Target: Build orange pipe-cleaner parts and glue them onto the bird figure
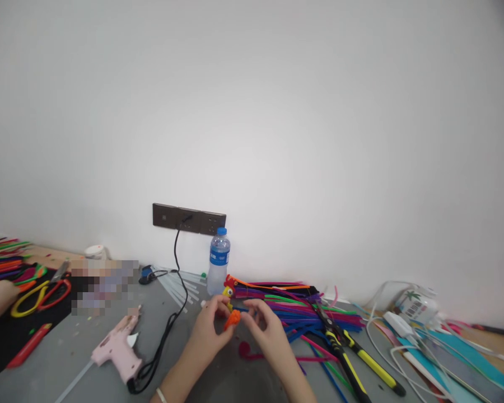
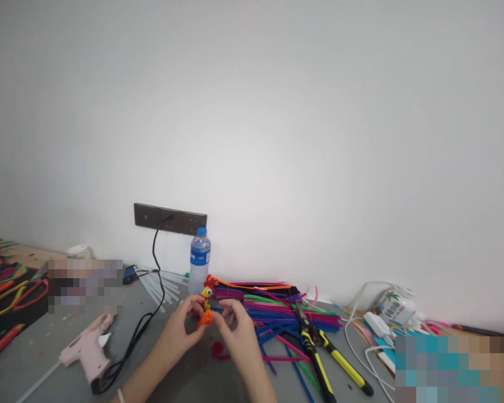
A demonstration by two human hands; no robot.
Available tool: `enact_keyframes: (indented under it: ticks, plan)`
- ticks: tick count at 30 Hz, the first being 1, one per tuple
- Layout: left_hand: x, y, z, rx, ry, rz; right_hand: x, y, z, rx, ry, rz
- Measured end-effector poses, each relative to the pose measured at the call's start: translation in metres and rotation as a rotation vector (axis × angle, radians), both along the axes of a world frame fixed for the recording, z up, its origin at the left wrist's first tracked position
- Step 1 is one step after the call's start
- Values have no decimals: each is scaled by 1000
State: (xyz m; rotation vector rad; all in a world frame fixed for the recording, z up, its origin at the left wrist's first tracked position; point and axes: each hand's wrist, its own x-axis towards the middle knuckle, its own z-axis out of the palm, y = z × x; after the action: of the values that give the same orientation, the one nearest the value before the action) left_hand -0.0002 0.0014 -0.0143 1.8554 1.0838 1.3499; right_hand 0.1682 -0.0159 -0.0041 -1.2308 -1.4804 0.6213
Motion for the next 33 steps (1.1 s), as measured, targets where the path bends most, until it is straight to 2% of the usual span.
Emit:
enact_keyframes:
  ticks: [5,13,18,21,26,29,31,33]
  plan:
    - [-1,0,0,20,26,62,-11,-6,0,48,-146,1]
    - [-1,-1,1,87,98,60,-17,-5,-2,77,-196,-45]
    - [0,-3,3,63,156,36,-13,-5,-2,75,-179,-22]
    - [-1,-2,5,30,154,30,-4,-2,-3,80,-119,-67]
    - [-4,0,8,9,216,45,26,8,-1,71,34,-232]
    - [-5,-1,9,-25,219,52,61,9,7,104,37,-336]
    - [-5,-1,10,-50,185,43,95,3,10,138,-37,-490]
    - [-4,-1,9,-73,132,17,136,-7,7,86,-103,-752]
